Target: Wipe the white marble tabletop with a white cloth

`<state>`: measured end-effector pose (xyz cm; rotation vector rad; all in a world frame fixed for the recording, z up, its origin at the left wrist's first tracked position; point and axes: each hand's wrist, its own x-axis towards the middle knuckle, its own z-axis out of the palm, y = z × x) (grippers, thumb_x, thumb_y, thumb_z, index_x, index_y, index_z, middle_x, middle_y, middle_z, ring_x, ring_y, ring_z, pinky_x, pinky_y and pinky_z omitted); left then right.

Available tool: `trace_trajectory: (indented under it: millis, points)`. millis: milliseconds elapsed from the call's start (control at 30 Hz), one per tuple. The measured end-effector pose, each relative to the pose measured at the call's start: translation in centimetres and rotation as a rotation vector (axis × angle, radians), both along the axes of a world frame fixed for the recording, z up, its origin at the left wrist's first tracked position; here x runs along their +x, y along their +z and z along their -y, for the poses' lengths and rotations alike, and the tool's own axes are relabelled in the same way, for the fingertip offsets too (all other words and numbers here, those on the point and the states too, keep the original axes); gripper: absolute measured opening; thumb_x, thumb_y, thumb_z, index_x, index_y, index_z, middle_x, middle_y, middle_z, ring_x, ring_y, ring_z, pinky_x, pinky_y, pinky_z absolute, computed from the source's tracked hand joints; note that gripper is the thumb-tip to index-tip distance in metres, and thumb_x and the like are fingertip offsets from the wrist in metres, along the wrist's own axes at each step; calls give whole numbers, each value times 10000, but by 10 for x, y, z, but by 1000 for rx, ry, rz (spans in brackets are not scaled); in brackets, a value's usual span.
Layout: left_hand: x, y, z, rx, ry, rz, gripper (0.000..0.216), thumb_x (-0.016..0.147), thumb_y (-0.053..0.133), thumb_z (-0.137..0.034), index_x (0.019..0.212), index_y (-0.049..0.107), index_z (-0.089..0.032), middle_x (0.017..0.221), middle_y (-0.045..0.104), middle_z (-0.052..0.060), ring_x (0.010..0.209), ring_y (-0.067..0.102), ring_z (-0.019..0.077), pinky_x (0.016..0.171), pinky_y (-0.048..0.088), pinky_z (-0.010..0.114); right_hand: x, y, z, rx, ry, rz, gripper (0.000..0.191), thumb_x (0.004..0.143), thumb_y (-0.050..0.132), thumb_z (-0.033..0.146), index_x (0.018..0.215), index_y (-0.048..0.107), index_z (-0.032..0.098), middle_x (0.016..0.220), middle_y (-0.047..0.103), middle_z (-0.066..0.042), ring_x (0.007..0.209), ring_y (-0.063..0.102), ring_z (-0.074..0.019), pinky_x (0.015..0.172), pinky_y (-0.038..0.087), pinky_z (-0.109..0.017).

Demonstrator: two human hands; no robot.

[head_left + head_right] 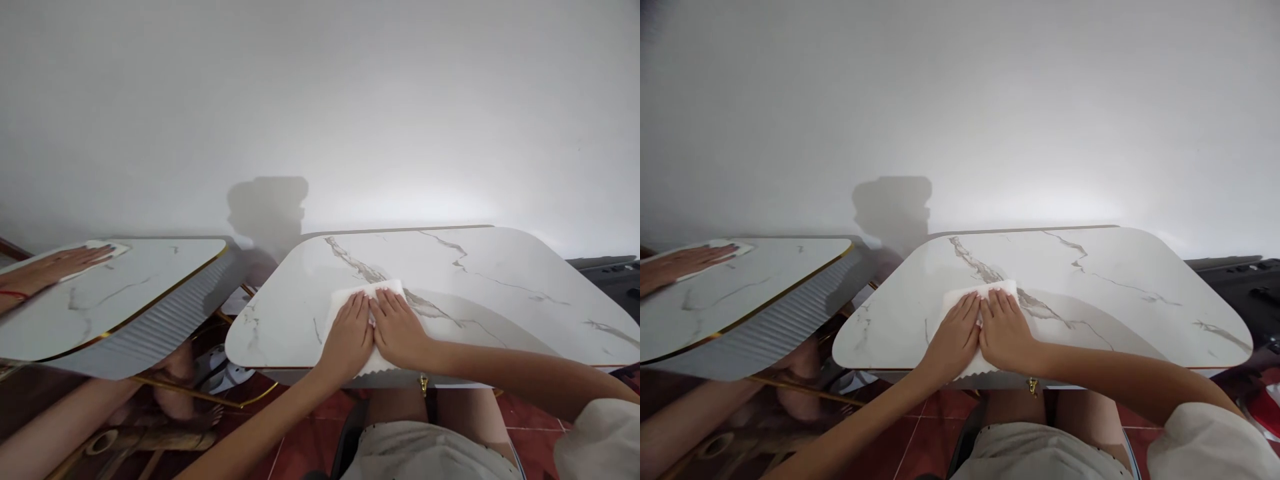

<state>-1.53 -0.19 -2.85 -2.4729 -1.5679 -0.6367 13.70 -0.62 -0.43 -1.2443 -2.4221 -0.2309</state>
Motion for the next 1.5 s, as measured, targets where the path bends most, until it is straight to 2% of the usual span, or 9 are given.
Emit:
trace_trajectory:
  millis: [67,167,367,633,900,1033,1167,1300,1500]
  points:
    - [19,3,-1,-15,-37,14,536,878,307,-201,1374,417,-30,1457,413,188,1380,346,268,1131,325,468,19,2,3,-7,-34,16,504,898,412,199,1367,488,30,1439,429,-200,1339,371,-326,1100,302,-461]
    - [46,10,-19,-36,-118,32,526,881,326,-208,1350,438,3,1437,431,210,1370,363,278,1139,319,451,44,5,-8,-19,-101,51,508,901,397,199,1371,481,23,1440,428,-200,1343,364,-326,1105,289,-453]
    - [79,25,-97,-43,-179,92,483,861,379,-183,1289,499,4,1387,488,214,1332,417,282,1147,316,414,69,13,-75,-82,-222,112,504,924,365,203,1390,452,33,1451,416,-192,1348,358,-304,1101,264,-433]
    - [67,33,-204,-57,-125,178,432,855,397,-159,1262,522,-89,1378,511,149,1320,431,232,1133,325,376,54,24,-187,-110,-214,128,482,957,327,207,1400,426,44,1465,396,-184,1360,321,-290,1097,233,-391]
    - [61,33,-275,-31,-74,156,389,876,366,-151,1220,538,-90,1347,533,146,1292,446,226,1111,327,367,49,24,-263,-127,-181,73,476,954,324,206,1399,429,75,1465,405,-159,1351,331,-269,1085,248,-390]
    - [75,37,-289,-24,-76,113,316,890,352,-158,1102,582,-116,1193,617,131,1166,529,228,1039,387,367,60,21,-280,-132,-194,57,477,951,297,182,1395,436,80,1458,416,-157,1336,346,-273,1079,255,-399]
    - [91,37,-285,-3,-80,106,309,890,336,-148,1080,575,-97,1154,615,155,1128,536,244,1024,384,381,75,20,-279,-127,-191,54,488,947,278,172,1404,423,81,1458,417,-149,1328,346,-281,1080,252,-414]
    - [105,35,-274,8,-130,100,353,888,331,-146,1165,538,-77,1248,576,162,1219,481,239,1079,329,385,87,21,-261,-137,-261,56,501,958,267,190,1433,389,86,1486,376,-149,1360,307,-293,1097,226,-435]
    - [113,33,-245,0,-222,65,465,896,312,-168,1321,438,-29,1416,456,178,1348,376,243,1144,261,391,91,22,-213,-140,-374,83,514,965,255,204,1448,357,60,1510,332,-156,1387,270,-296,1105,219,-436]
